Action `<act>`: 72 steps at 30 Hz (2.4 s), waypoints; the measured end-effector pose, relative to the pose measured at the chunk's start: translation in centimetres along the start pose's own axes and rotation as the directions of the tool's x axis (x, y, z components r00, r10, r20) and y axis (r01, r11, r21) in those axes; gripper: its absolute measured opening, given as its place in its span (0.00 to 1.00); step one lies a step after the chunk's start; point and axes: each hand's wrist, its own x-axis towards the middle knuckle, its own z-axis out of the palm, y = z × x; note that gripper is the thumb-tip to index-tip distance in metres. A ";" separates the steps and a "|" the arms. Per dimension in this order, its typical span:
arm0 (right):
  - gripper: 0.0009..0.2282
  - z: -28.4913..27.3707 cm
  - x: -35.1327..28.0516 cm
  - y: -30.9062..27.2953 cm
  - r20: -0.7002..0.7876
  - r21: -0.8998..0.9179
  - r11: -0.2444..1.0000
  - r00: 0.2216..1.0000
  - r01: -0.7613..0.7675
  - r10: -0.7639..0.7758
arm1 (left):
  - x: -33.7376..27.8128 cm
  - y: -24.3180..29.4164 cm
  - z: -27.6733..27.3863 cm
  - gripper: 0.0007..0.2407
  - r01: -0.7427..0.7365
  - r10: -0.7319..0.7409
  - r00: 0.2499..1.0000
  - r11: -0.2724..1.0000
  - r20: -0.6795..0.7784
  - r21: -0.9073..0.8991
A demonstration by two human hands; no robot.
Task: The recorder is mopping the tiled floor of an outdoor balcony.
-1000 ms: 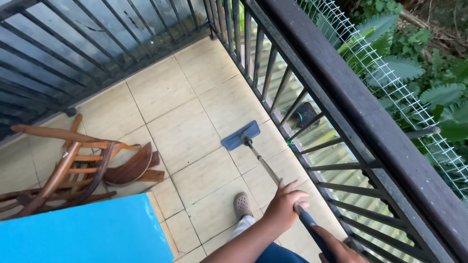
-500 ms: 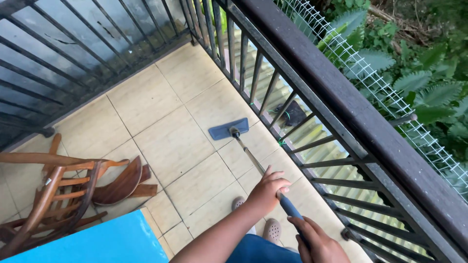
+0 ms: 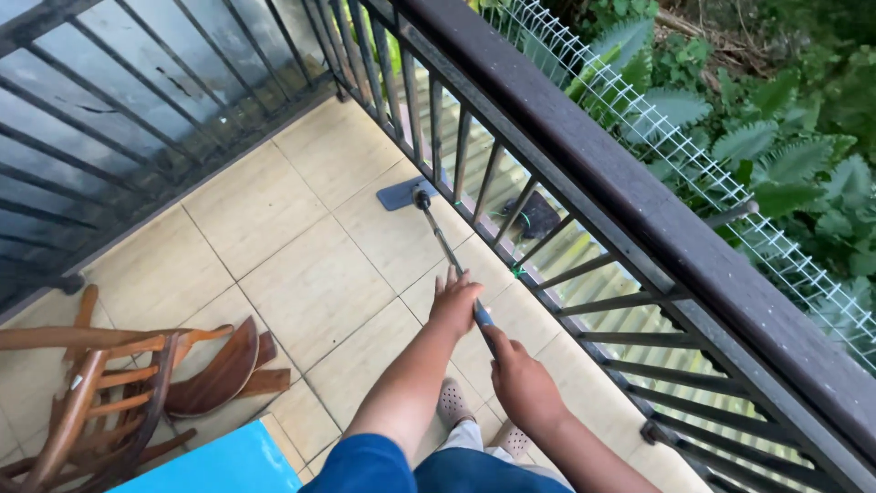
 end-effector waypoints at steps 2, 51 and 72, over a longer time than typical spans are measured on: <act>0.29 -1.5 -2.1 0.7 0.028 -0.011 0.999 0.999 -0.031 0.031 | -1.3 2.1 0.1 0.12 -0.037 0.034 0.999 0.995 0.036 0.091; 0.33 -3.8 -12.3 17.3 0.186 0.138 0.987 0.977 0.077 -0.103 | -6.8 14.4 14.3 0.07 -0.180 0.081 0.915 0.958 -0.394 -0.221; 0.33 -1.8 -15.3 23.4 0.371 0.125 0.961 0.886 0.248 -0.277 | -15.3 17.5 20.2 0.08 0.255 -0.337 0.910 0.915 -0.243 -0.312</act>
